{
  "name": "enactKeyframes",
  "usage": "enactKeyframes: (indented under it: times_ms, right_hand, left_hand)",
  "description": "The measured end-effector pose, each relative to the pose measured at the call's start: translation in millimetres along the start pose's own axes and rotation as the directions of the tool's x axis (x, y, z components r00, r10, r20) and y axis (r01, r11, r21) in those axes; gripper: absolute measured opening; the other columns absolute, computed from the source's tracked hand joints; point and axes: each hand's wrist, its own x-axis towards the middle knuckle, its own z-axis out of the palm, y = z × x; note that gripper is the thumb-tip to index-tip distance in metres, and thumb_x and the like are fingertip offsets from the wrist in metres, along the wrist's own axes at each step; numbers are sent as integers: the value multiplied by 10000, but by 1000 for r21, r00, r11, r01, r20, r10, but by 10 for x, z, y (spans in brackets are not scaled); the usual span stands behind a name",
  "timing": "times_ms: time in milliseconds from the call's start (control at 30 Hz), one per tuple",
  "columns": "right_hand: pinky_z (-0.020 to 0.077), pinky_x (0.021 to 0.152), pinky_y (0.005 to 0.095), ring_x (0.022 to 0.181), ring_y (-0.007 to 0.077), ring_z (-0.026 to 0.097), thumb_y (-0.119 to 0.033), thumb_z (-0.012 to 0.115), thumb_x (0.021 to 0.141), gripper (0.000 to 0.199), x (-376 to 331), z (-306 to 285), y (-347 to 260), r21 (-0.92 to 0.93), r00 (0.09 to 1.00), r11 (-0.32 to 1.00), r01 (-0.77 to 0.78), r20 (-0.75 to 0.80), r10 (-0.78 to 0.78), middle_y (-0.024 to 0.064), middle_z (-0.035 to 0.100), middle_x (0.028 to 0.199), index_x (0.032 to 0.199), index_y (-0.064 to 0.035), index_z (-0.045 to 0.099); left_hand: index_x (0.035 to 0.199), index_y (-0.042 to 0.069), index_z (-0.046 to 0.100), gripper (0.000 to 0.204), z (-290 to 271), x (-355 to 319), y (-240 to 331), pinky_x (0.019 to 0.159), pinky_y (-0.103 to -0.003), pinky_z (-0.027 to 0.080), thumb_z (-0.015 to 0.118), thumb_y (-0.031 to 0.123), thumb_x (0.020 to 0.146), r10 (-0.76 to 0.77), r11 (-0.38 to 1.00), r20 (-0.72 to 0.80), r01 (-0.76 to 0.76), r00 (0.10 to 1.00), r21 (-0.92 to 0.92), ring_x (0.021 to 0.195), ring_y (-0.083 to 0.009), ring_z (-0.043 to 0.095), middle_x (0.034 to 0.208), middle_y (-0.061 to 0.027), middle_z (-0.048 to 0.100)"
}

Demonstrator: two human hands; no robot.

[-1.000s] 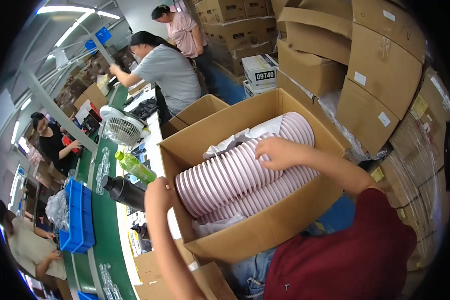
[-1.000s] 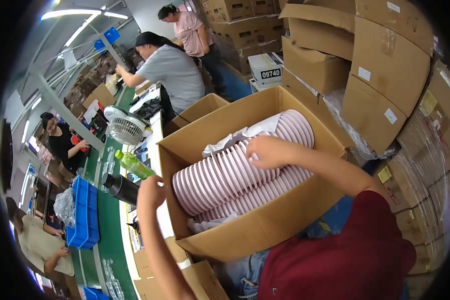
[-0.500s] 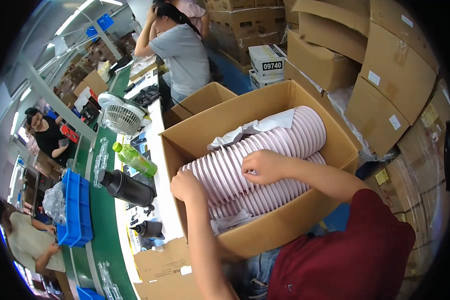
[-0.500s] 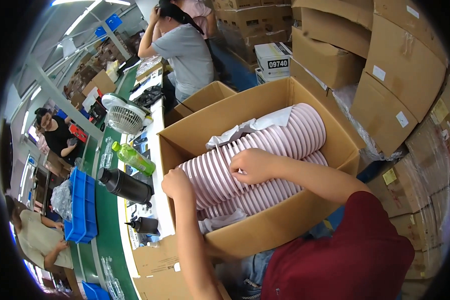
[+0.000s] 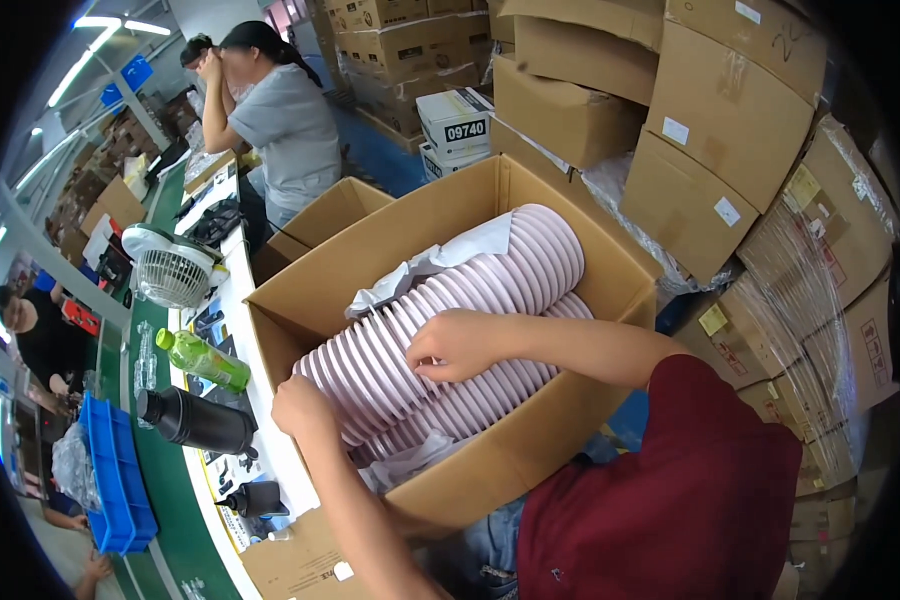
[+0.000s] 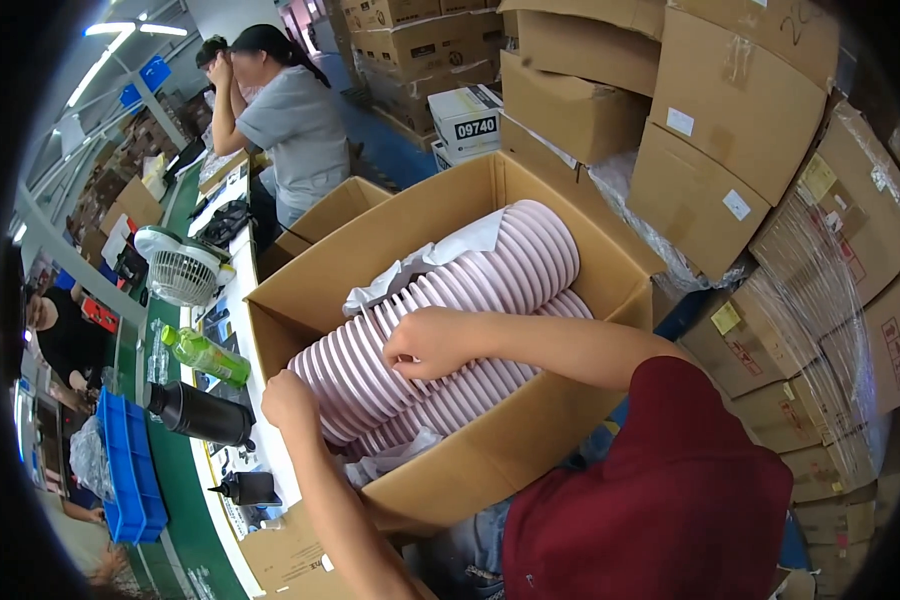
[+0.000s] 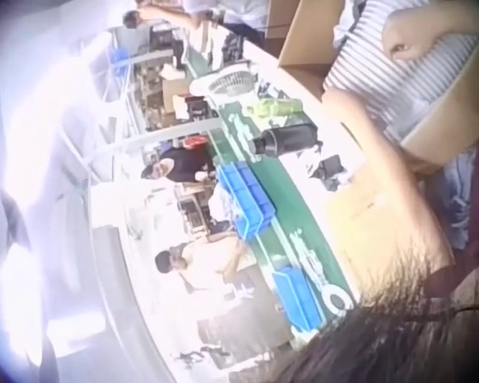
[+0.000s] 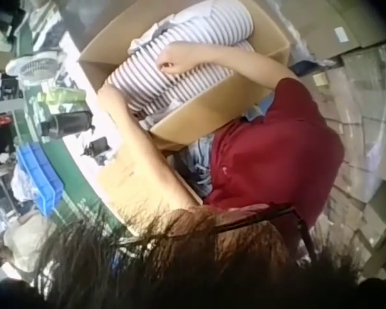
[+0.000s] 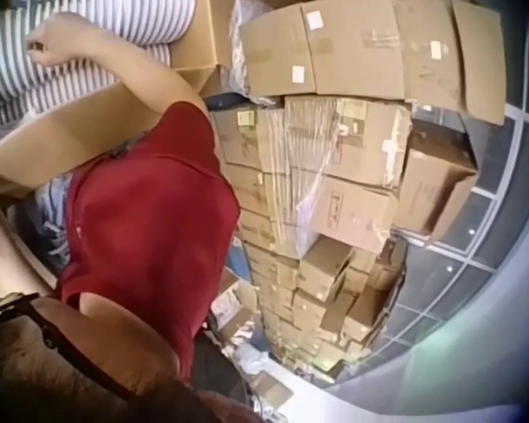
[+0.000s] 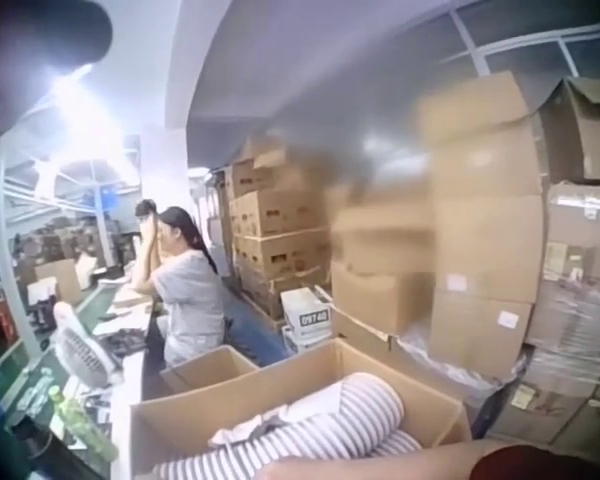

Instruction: Organizing and processing white plastic rings into a cardboard shipping box using a handheld tool.

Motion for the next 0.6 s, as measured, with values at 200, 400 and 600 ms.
enactKeyframes:
  times_ms: [200, 400, 600]
  right_hand:
    - [518, 748, 426, 812, 318, 662, -172, 600, 843, 157, 15, 32, -50, -10, 998, 999, -33, -57, 32, 123, 699, 818, 852, -43, 690]
    - [511, 815, 347, 894, 227, 664, -239, 616, 924, 259, 68, -32, -90, 264, 930, 940, -216, -237, 280, 122, 706, 985, 1080, -42, 679]
    - [492, 885, 321, 1017, 174, 631, -484, 479, 1010, 527, 171, 4, 218, 962, 804, 185, -200, 54, 592, 88, 678, 1116, 1259, -31, 585]
  left_hand:
    - [790, 40, 729, 195, -130, -97, -90, 721, -426, 567, 599, 144, 891, 18, 997, -181, -32, 983, -74, 801, -356, 713, 845, -179, 724]
    - [759, 34, 648, 281, -516, -196, 209, 592, -416, 545, 576, 252, 919, -28, 990, -471, -40, 882, -135, 665, -330, 696, 718, -157, 688]
    - [744, 122, 553, 104, -529, -520, 1028, 473, -292, 525, 596, 118, 839, 339, 929, -670, -349, 660, 127, 558, -173, 671, 634, -24, 617]
